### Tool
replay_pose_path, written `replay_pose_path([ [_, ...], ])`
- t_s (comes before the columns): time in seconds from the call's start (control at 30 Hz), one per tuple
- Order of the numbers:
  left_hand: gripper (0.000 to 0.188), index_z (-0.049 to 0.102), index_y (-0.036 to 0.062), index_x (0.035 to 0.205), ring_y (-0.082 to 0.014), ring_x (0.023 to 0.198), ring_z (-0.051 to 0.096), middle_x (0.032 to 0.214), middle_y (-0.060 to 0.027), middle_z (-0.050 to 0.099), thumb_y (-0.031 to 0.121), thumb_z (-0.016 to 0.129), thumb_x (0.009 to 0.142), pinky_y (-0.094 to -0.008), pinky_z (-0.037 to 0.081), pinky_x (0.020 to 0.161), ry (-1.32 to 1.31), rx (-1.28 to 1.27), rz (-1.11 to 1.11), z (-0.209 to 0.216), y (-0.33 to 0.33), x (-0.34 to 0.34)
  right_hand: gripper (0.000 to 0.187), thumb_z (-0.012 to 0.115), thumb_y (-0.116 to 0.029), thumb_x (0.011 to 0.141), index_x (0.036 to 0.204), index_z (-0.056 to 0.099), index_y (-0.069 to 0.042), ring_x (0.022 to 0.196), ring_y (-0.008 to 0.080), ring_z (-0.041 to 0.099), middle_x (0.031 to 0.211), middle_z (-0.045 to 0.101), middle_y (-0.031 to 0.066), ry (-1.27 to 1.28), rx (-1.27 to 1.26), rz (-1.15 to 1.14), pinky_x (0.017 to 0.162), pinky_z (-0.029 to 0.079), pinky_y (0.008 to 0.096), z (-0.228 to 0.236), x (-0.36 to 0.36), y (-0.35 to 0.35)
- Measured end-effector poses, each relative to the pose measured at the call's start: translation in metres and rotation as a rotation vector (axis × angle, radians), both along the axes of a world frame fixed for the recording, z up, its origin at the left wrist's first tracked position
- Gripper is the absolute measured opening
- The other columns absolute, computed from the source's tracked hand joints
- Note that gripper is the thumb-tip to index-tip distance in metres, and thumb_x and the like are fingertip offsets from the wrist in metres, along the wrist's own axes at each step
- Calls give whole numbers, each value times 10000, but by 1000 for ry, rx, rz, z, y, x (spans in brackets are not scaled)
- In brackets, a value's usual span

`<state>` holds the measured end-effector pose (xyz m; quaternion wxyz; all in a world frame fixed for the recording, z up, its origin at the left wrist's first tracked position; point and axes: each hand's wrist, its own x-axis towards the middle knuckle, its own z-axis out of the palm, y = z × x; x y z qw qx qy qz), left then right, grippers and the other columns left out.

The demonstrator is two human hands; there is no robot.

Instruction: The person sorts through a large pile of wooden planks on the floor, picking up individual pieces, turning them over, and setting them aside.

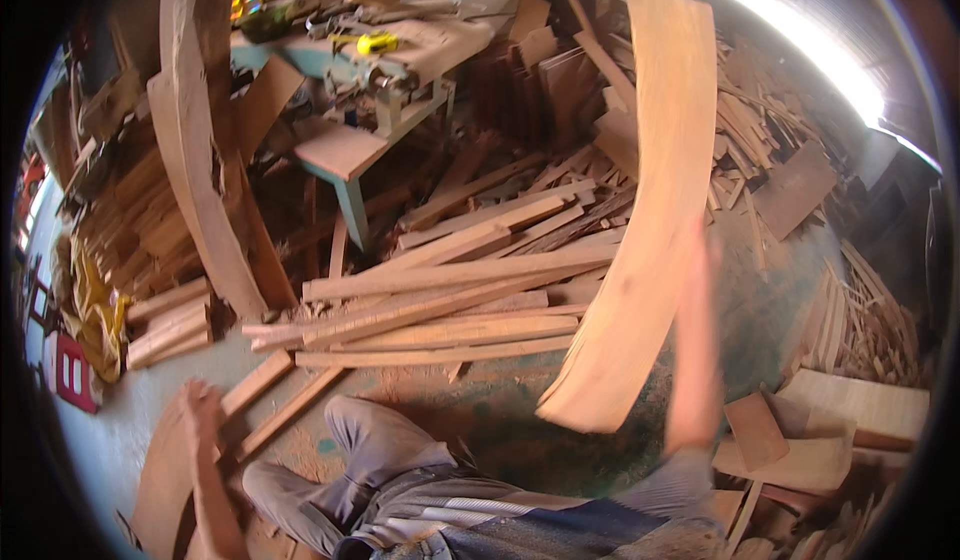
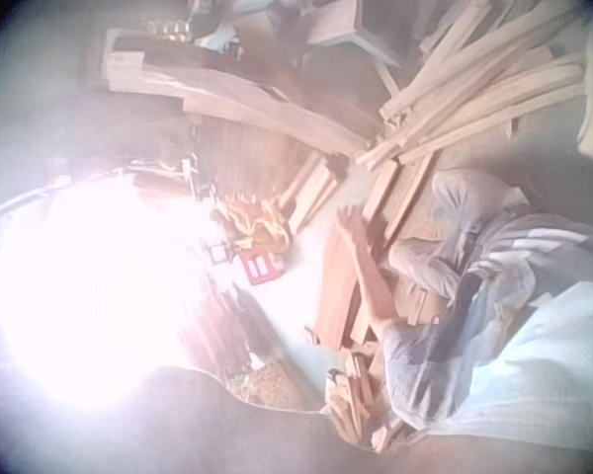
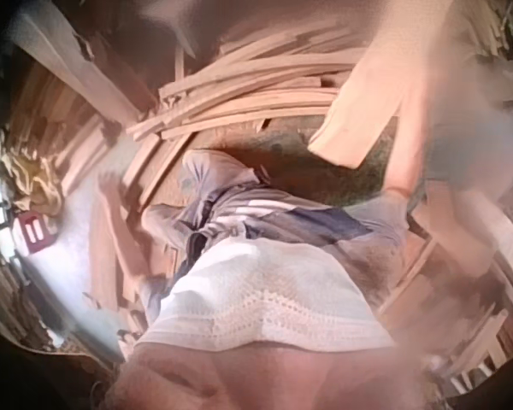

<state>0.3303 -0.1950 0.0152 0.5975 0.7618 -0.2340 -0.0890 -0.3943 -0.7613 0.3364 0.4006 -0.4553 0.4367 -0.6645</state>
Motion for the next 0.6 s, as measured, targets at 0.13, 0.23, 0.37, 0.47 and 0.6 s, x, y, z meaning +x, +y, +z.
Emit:
replay_pose_path([
  [0.13,530,399,4,1499,-303,1376,417,1484,-173,438,183,554,1025,-452,438,1073,-269,460,185,60,35,125,558,671,-471,898,1084,647,54,980,439,660,991,689,267,747,-2,-977,844,517,497,187,-74,-188],
  [0.23,557,336,-2,1529,-328,1442,329,1599,-231,231,163,532,1035,-456,380,1154,92,-463,234,66,121,106,519,665,-456,906,1141,646,6,1023,428,652,1063,685,237,985,-574,-895,859,519,509,179,-1,-190],
  [0.37,593,437,-16,1456,-210,1053,605,1275,-174,590,169,661,940,-334,523,869,26,291,553,-1,238,-45,278,701,-195,898,1141,635,-77,913,301,665,969,685,140,773,-533,46,804,525,422,-29,155,-98],
  [0.47,262,664,31,1092,-266,727,695,837,-75,729,197,517,953,-415,570,659,-554,1191,210,-63,271,-160,215,715,-175,868,1047,675,-61,732,246,680,769,678,98,828,-144,526,661,542,380,-199,227,-1],
  [0.6,346,564,-26,1136,-271,690,599,895,-133,648,205,690,911,-543,565,770,490,384,666,-105,281,-278,300,707,-158,852,1121,711,-25,837,209,719,949,740,149,680,-22,951,739,568,361,-324,331,142],
])
